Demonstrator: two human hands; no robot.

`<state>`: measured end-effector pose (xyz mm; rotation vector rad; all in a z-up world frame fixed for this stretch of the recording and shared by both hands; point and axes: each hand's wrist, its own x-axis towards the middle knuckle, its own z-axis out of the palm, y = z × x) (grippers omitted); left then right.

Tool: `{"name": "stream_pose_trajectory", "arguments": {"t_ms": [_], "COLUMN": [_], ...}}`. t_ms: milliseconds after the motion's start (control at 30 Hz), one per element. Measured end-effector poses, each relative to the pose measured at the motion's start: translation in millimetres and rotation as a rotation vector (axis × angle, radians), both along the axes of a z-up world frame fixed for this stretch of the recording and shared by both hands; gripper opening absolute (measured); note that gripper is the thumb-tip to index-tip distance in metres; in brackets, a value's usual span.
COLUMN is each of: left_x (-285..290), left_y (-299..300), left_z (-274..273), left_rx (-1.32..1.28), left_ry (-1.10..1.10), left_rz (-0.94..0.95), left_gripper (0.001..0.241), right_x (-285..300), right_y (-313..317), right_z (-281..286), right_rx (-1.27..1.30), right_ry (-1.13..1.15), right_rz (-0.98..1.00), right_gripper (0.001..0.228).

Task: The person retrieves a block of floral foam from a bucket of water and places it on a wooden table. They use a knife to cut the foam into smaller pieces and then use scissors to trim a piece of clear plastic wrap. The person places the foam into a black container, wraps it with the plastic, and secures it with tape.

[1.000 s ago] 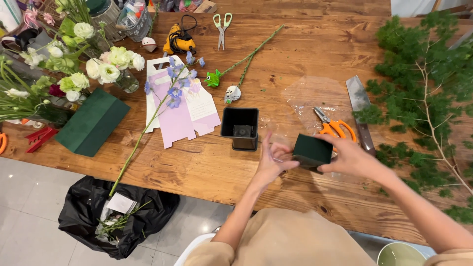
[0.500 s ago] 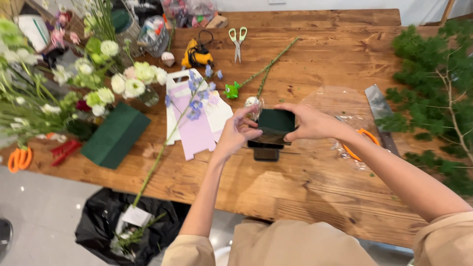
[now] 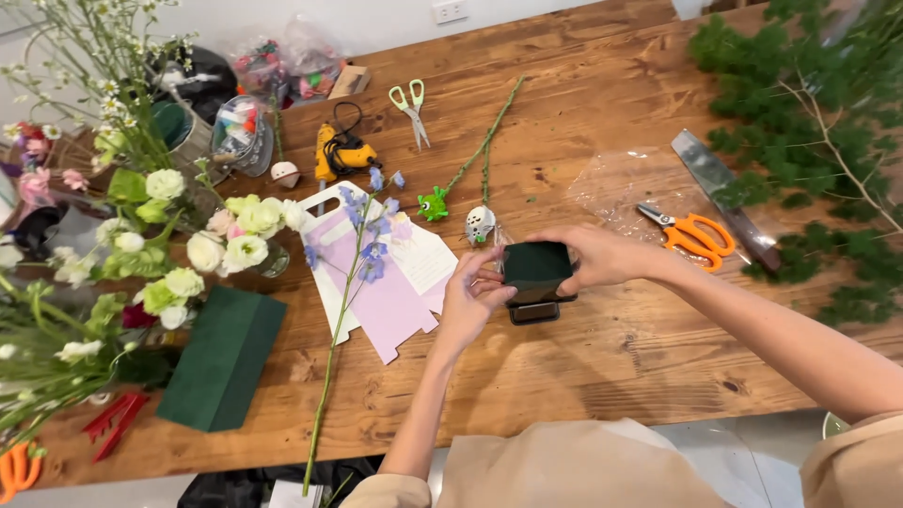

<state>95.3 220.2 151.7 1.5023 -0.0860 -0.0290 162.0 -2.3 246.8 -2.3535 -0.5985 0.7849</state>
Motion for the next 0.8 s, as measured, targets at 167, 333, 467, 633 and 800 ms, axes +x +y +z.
{"name": "stream_pose_trajectory", "arguments": {"t_ms": [167,333,467,633,800], "left_x": [5,-1,1,2,-4], "left_y": [-5,-6,-7,-9,-2], "left_z": [2,-4,-8,-16,1], "left_rx": [0.024,0.058,0.113,0.185,0.396], "left_ry": [-0.024,-0.020,-0.042,-0.070,-0.068], "left_rz": [-0.030,-0.038,-0.030,-0.017,-0.025], "left_gripper": [0.064,0.065,0.065,0.065,0.065], "right_x": [-1,-7,3,2,-6], "right_y": [0,-3,-11,-15,-16], "right_z": [6,-3,-28,-37,-40], "right_rx": [0.018,0.018,-0.107,-0.134,0.173], "right_ry": [0.076,0.068,-0.155,-0.197,-0.122], "right_rz": [-0.041,-0.018,0.109,0.092,0.111], "right_gripper": [0.092,0.090,0.089,0.089,0.085]}}
